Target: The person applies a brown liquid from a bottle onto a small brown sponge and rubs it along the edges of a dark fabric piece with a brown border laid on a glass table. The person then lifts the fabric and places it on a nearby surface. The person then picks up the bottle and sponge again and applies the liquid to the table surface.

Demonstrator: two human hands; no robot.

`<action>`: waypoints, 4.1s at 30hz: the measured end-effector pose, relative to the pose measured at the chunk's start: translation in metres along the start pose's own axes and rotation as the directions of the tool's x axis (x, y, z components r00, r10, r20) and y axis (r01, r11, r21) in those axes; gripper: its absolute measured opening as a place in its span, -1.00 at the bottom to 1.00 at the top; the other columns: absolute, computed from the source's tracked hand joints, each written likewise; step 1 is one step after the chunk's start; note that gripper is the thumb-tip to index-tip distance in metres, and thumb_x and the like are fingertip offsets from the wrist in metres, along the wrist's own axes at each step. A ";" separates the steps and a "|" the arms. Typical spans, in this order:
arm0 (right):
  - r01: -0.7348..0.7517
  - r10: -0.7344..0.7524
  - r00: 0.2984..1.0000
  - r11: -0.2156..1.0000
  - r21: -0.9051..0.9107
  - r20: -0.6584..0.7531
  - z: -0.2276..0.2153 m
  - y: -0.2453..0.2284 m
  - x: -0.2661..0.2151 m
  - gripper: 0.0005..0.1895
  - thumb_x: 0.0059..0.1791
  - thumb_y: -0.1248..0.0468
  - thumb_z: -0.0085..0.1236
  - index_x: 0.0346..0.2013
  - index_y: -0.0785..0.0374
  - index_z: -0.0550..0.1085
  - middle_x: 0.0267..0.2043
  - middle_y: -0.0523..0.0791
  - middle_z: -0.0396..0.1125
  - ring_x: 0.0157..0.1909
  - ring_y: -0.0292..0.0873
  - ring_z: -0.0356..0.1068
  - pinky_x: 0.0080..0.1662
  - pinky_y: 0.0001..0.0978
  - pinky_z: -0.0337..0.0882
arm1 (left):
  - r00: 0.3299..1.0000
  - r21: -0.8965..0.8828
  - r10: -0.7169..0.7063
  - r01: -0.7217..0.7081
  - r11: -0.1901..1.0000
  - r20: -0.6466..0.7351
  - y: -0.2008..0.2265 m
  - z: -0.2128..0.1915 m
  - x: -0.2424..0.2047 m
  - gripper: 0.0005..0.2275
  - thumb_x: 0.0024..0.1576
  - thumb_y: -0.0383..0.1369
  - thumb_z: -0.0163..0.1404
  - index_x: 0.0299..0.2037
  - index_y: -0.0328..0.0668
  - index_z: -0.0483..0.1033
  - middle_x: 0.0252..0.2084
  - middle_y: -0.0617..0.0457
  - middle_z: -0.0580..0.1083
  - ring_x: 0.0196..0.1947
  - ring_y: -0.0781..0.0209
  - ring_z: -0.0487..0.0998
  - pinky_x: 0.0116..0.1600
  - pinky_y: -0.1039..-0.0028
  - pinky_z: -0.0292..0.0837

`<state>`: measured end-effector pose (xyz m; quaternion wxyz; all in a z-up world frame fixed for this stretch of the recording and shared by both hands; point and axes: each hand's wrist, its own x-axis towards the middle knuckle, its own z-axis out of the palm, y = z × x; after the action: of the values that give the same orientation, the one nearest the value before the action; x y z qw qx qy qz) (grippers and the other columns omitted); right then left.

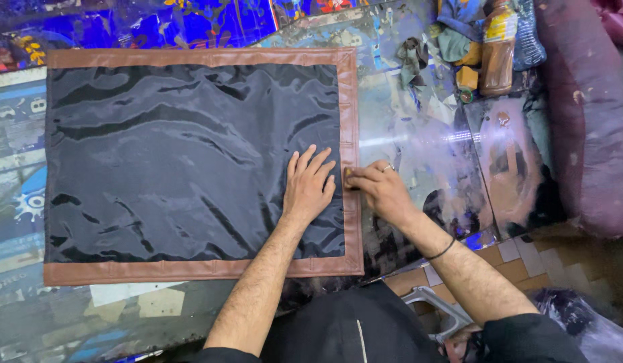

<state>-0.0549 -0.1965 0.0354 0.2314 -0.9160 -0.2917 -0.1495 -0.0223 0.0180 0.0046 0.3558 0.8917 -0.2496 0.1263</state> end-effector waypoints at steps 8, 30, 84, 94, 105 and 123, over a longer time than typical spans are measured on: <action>-0.114 0.108 0.991 0.991 -0.074 -0.074 0.007 0.034 0.043 -0.71 -0.12 0.52 0.14 -0.20 0.15 0.61 -0.10 -0.15 0.49 -0.12 0.02 0.36 0.02 -0.17 0.35 | 1.000 -0.008 0.005 -0.005 1.000 0.013 -0.004 0.000 -0.006 -0.73 0.12 -0.38 0.07 0.03 -0.15 0.58 0.29 0.03 0.41 0.42 -0.06 0.23 0.48 -0.06 -0.02; -0.150 0.165 0.977 0.982 0.117 -0.133 -0.006 -0.018 -0.023 -0.73 -0.13 0.54 0.20 -0.17 0.25 0.54 -0.03 -0.06 0.46 0.05 0.01 0.41 0.09 -0.17 0.36 | 0.989 0.066 0.105 -0.112 0.992 0.101 0.010 -0.006 -0.040 -0.67 0.16 -0.24 0.06 0.08 -0.18 0.58 0.32 0.05 0.39 0.42 -0.06 0.21 0.47 -0.05 0.03; -0.050 0.049 0.999 0.998 -0.034 -0.023 -0.004 -0.014 -0.001 -0.75 -0.12 0.51 0.21 -0.20 0.19 0.61 -0.08 -0.14 0.48 -0.07 -0.01 0.37 0.03 -0.22 0.36 | 0.990 0.023 0.102 -0.105 0.994 0.095 0.013 -0.012 -0.071 -0.69 0.15 -0.30 0.07 0.08 -0.15 0.59 0.35 0.02 0.37 0.44 -0.10 0.19 0.47 -0.05 0.02; -0.017 0.018 0.997 1.000 -0.026 0.070 -0.009 -0.043 -0.025 -0.73 -0.18 0.51 0.20 -0.23 0.20 0.60 -0.12 -0.12 0.47 -0.11 -0.01 0.37 0.01 -0.20 0.36 | 0.991 -0.001 0.106 -0.106 0.994 0.087 0.013 -0.012 -0.071 -0.69 0.14 -0.31 0.07 0.08 -0.16 0.59 0.35 0.02 0.35 0.44 -0.12 0.18 0.48 -0.07 0.00; -0.052 0.055 0.998 0.995 -0.090 0.028 -0.005 -0.047 -0.039 -0.66 -0.19 0.56 0.16 -0.21 0.17 0.61 -0.08 -0.16 0.48 -0.08 -0.01 0.34 0.02 -0.19 0.37 | 0.986 -0.007 0.109 -0.109 0.994 0.126 0.011 -0.010 -0.074 -0.73 0.18 -0.35 0.05 0.08 -0.08 0.58 0.40 0.02 0.30 0.48 -0.14 0.12 0.51 -0.08 -0.04; -0.011 0.013 0.997 1.000 -0.025 0.075 0.001 -0.082 -0.075 -0.67 -0.23 0.54 0.15 -0.24 0.18 0.61 -0.11 -0.12 0.48 -0.13 0.01 0.34 -0.04 -0.20 0.38 | 0.978 -0.026 0.101 -0.098 0.995 0.183 0.016 -0.021 -0.071 -0.59 0.05 -0.20 0.14 0.11 -0.12 0.55 0.44 -0.03 0.24 0.50 -0.16 0.04 0.50 -0.10 -0.13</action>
<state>-0.1631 -0.1717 0.0318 0.2098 -0.9255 -0.2929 -0.1169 -0.0921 0.0481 0.0000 0.3318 0.8829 -0.3270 0.0588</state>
